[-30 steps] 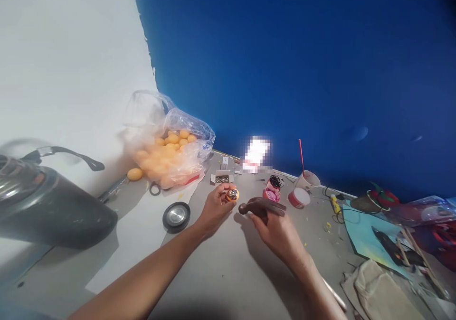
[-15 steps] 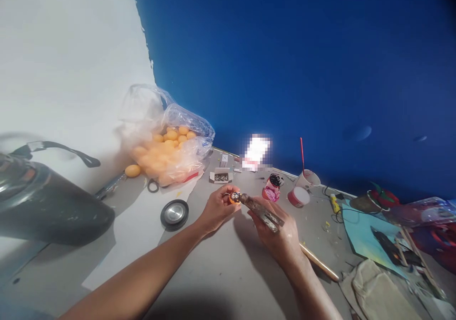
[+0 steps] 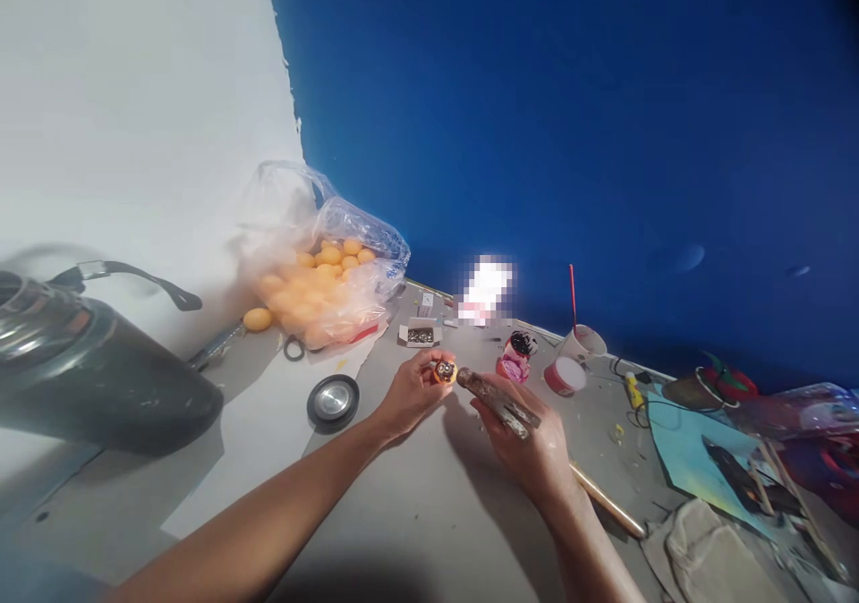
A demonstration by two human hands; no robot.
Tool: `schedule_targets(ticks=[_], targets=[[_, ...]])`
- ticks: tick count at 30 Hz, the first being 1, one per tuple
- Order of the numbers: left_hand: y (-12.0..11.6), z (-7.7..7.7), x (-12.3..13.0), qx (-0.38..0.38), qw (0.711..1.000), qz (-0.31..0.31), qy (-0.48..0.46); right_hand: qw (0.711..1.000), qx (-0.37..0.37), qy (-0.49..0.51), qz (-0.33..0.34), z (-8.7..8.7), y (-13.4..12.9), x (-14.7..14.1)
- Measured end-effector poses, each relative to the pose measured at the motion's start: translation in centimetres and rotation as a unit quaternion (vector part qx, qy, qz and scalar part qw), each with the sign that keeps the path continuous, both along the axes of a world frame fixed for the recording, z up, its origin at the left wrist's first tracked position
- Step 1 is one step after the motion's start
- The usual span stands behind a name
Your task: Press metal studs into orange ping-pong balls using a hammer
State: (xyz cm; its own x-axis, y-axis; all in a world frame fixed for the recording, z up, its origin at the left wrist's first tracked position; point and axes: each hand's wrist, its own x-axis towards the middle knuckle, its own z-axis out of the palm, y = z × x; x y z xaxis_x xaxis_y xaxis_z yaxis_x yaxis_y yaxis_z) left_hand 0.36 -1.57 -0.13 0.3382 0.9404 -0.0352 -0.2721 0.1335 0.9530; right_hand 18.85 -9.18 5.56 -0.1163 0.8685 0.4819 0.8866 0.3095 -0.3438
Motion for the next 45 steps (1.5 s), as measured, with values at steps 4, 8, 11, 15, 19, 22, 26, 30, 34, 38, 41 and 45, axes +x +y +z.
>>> schedule_targets(ticks=[4,8,11,15,19,22,26,30,34,38,41,45], targets=[[0.16,-0.48,-0.05,0.061,0.997,0.022,0.030,1.000,0.017,0.016,-0.010,-0.09,0.05,0.12],[0.05,-0.52,-0.13,0.099,0.993,0.024,0.063,1.000,-0.027,0.000,-0.004,-0.21,0.00,-0.15],[-0.13,-0.23,-0.11,0.070,0.996,0.015,0.053,0.999,-0.037,0.001,-0.010,-0.09,-0.02,-0.20],[-0.27,0.10,0.06,0.036,0.999,-0.006,0.033,1.000,-0.017,0.014,-0.014,0.08,0.00,-0.06],[-0.21,0.01,0.16,0.047,0.998,-0.010,0.047,0.999,-0.036,0.006,-0.005,-0.09,0.06,-0.01],[-0.12,-0.14,0.14,0.046,0.996,-0.004,0.071,0.999,-0.032,0.004,-0.011,-0.05,0.09,0.12],[-0.01,-0.36,-0.01,0.100,0.990,0.010,0.101,1.000,-0.003,0.006,-0.014,-0.04,0.09,0.26],[0.16,-0.39,-0.34,0.175,0.975,0.012,0.134,1.000,-0.012,-0.002,0.001,-0.33,0.14,0.20],[0.34,-0.43,-0.47,0.199,0.968,-0.002,0.152,1.000,-0.002,0.001,-0.006,-0.15,0.15,0.33],[0.37,-0.74,-0.26,0.219,0.963,-0.001,0.154,1.000,0.008,0.004,-0.010,0.04,0.11,0.27],[0.20,-0.63,-0.17,0.218,0.962,-0.006,0.164,1.000,-0.016,-0.008,-0.006,-0.16,0.08,0.04],[-0.08,-0.12,-0.08,0.130,0.975,0.015,0.180,1.000,-0.024,-0.006,-0.009,-0.21,0.04,0.01]])
